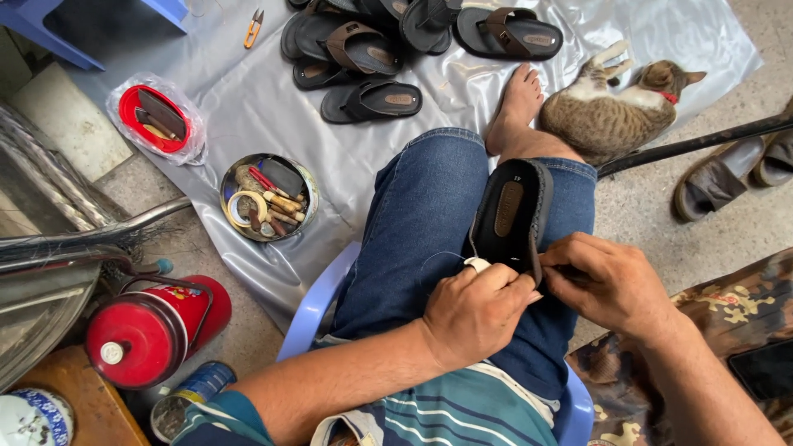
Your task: Hand-sewing a sandal upper to its sole using a needle and thread.
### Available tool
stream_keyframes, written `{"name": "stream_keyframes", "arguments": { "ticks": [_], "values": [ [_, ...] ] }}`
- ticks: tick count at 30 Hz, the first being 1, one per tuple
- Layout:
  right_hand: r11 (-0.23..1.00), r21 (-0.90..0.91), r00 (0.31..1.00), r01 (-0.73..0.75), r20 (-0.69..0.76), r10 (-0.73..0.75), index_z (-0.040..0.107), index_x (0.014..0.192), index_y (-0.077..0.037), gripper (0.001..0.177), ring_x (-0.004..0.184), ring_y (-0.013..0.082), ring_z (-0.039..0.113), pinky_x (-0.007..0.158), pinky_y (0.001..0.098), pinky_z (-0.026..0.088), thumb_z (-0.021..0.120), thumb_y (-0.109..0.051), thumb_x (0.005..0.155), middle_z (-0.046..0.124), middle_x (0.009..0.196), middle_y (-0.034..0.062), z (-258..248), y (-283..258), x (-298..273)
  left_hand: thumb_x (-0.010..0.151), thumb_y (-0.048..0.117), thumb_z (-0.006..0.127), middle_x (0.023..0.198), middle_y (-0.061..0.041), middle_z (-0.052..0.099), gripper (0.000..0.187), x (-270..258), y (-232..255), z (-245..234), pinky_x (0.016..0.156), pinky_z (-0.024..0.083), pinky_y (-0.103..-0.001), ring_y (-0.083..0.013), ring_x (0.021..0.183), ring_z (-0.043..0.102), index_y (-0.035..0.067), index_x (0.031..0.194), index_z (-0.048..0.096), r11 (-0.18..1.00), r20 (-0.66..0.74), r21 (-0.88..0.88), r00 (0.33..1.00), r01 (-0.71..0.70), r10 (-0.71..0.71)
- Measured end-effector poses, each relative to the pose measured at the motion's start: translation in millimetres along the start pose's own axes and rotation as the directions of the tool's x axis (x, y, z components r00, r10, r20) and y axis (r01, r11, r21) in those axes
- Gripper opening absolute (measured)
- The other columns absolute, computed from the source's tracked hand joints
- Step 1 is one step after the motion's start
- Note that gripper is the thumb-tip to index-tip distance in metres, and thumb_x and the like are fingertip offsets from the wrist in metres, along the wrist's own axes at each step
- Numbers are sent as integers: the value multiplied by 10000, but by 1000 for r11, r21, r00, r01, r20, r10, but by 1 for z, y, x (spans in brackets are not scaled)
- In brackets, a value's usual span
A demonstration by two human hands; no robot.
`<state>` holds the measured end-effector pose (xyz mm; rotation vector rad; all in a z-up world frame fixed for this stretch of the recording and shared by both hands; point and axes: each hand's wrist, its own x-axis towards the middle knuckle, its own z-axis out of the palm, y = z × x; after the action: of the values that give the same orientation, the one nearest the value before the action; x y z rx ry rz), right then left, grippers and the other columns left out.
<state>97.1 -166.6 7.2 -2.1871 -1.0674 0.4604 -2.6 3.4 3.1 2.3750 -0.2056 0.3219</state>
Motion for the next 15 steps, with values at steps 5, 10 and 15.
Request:
{"name": "stream_keyframes", "arguments": {
  "ticks": [5, 10, 15],
  "values": [
    [986, -142, 996, -86, -21, 84, 617, 941, -145, 161, 704, 140, 632, 596, 262, 488, 607, -201, 790, 649, 832, -11, 0, -4, -9, 882, 262, 551, 765, -50, 578, 188, 4, -12, -3, 454, 466, -403, -288, 581, 564, 85, 924, 596, 990, 181, -141, 983, 20, 6],
    [961, -185, 978, -207, 0, 211, 595, 1031, -193, 224, 763, 142, 643, 599, 299, 494, 551, -256, 821, 646, 919, -47, -12, -33, -6, 790, 296, 641, 828, -1, 657, 193, 12, -42, -31, 678, 462, -285, -179, 728, 618, 157, 921, 671, 900, 343, -334, 925, 282, -163],
    [944, -284, 983, -167, 22, 181, 589, 1099, -243, 288, 806, 148, 647, 593, 318, 517, 532, -302, 822, 628, 1026, -74, -13, -28, -11, 808, 302, 590, 834, 17, 676, 211, 24, -58, -61, 722, 460, -243, -146, 757, 645, 182, 942, 699, 907, 573, -223, 801, 356, -174]
  ]
}}
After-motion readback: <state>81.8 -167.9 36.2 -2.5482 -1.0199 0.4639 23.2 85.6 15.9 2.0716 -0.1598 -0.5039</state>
